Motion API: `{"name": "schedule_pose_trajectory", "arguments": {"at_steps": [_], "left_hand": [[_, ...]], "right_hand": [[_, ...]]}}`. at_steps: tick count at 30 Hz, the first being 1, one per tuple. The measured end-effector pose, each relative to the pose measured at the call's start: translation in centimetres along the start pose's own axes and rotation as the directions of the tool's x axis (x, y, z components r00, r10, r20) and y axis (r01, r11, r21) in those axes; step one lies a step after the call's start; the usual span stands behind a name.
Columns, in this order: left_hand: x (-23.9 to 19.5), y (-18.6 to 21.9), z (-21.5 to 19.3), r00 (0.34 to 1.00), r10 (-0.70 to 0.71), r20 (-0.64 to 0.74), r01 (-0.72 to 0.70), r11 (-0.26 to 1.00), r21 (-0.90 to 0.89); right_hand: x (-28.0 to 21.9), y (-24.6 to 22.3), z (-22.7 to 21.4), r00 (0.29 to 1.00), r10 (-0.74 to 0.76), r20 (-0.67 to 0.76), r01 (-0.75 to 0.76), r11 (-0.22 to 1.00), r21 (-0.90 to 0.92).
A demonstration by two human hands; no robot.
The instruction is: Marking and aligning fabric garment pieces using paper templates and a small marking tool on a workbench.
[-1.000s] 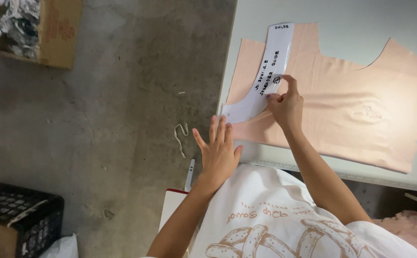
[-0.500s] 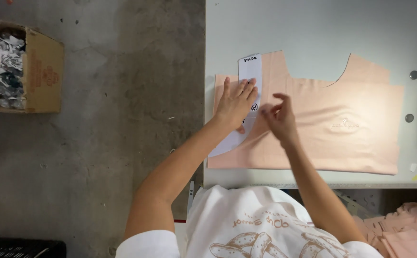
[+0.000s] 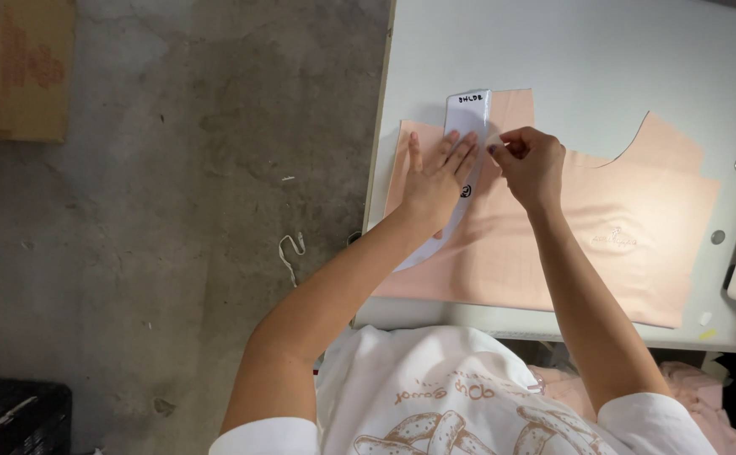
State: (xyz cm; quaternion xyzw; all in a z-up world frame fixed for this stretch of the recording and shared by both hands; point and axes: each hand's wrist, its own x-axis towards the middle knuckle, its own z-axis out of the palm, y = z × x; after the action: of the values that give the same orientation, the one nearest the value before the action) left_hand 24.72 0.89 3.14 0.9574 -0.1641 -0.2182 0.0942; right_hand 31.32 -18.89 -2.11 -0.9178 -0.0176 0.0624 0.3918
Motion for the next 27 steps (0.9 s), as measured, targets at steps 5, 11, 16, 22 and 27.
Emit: {"name": "schedule_pose_trajectory", "arguments": {"at_steps": [5,11,16,22,27], "left_hand": [[1.3,0.1,1.8,1.0,-0.01,0.024,0.009,0.999,0.053],[2.5,0.2,2.7,0.998,0.008,0.06,-0.012,0.998,0.065],[2.4,0.2,2.8,0.998,0.001,0.057,-0.005,0.998,0.061],[2.4,0.5,3.0,0.998,0.01,0.06,-0.017,0.994,0.112],[3.1,0.4,2.3,0.981,-0.002,0.193,-0.051,0.962,0.268]], "right_hand": [[-0.3,-0.1,0.8,0.995,-0.094,-0.022,0.09,0.989,-0.115],[-0.4,-1.5,1.1,0.992,-0.099,-0.076,0.079,0.97,-0.232],[-0.3,-1.7,1.2,0.995,-0.09,-0.047,0.075,0.963,-0.261],[2.9,-1.2,1.5,0.978,-0.203,-0.05,0.172,0.916,-0.363],[8.2,-0.7,1.7,0.936,-0.353,-0.014,0.32,0.865,-0.387]]}}
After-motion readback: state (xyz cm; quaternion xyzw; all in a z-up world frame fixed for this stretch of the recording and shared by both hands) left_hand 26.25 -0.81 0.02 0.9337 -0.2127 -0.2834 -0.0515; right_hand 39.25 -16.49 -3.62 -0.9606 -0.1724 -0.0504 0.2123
